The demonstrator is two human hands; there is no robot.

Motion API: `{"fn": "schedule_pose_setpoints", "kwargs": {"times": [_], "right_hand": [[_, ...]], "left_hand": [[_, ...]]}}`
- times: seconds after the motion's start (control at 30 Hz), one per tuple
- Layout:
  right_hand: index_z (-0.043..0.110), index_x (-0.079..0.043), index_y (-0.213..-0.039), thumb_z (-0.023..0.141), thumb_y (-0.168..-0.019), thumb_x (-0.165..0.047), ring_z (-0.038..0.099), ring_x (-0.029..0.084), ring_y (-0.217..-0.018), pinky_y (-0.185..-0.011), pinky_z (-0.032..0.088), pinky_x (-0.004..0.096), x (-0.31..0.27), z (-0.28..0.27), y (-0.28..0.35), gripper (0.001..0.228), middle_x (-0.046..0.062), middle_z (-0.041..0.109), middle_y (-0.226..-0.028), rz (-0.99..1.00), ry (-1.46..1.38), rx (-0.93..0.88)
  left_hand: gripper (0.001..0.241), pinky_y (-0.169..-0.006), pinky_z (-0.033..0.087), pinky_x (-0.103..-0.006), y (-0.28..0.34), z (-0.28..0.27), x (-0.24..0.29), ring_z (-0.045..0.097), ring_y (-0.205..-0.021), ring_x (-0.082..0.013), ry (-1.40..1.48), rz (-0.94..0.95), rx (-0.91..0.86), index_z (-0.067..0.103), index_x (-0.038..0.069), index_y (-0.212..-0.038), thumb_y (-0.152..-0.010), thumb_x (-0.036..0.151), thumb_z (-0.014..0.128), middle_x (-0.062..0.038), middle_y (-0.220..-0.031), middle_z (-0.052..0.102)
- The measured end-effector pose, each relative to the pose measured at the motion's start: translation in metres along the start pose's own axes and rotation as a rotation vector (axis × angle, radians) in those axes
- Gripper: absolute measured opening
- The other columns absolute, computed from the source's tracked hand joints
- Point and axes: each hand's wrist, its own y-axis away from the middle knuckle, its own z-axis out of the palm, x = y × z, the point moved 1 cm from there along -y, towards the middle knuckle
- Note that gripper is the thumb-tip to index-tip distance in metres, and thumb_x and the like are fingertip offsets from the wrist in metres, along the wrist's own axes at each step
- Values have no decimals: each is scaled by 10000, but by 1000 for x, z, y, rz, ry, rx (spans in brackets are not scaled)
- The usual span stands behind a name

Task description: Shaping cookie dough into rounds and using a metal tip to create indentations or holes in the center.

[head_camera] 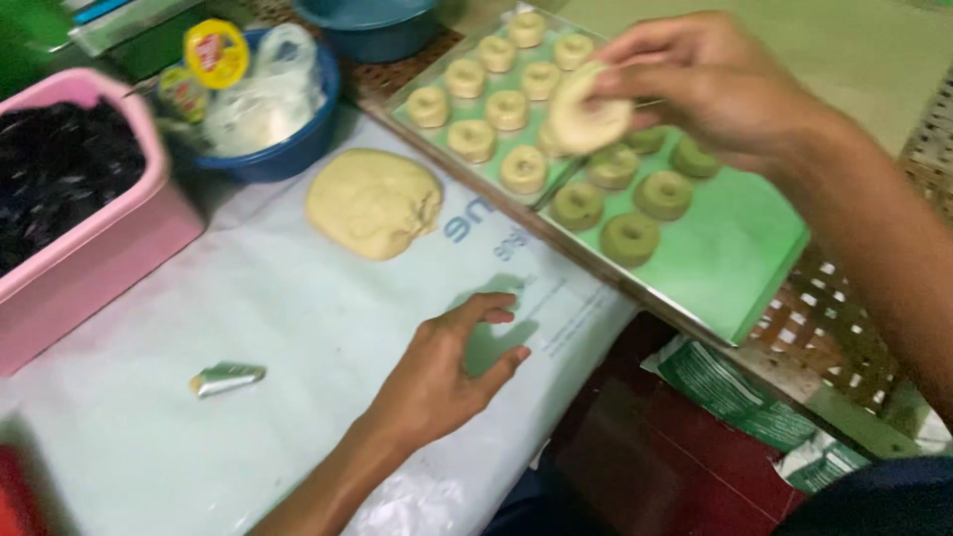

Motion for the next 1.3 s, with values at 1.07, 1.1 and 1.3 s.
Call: {"fn": "schedule_pose_setpoints", "kwargs": {"times": [1.07, 1.1, 1.3], "right_hand": [[805, -24, -1113, 767, -1016, -174, 722, 235, -829, -777, 581, 383, 201, -132, 16, 183, 182, 745, -969, -175, 776, 575], [826, -33, -1090, 783, -1004, -149, 712, 292, -812, -766, 579, 405, 196, -129, 17, 151, 216, 724, -980, -218, 896, 593], [810, -19, -1065, 797, -938, -143, 720, 309, -812, -768, 577, 425, 204, -136, 12, 177, 216, 725, -963, -154, 915, 571]], "left_hand": [[540, -1266, 305, -484, -57, 138, 28, 480, -1447, -378, -254, 585, -217, 555, -40, -1401, -935, 203, 676, -236, -1471, 576], [540, -1273, 304, -479, -55, 138, 29, 476, -1456, -374, -243, 571, -217, 556, -42, -1400, -935, 205, 674, -232, -1477, 575], [548, -1260, 253, -502, -52, 139, 27, 446, -1458, -373, -256, 556, -245, 566, -38, -1389, -916, 214, 683, -218, -1474, 555]]}}
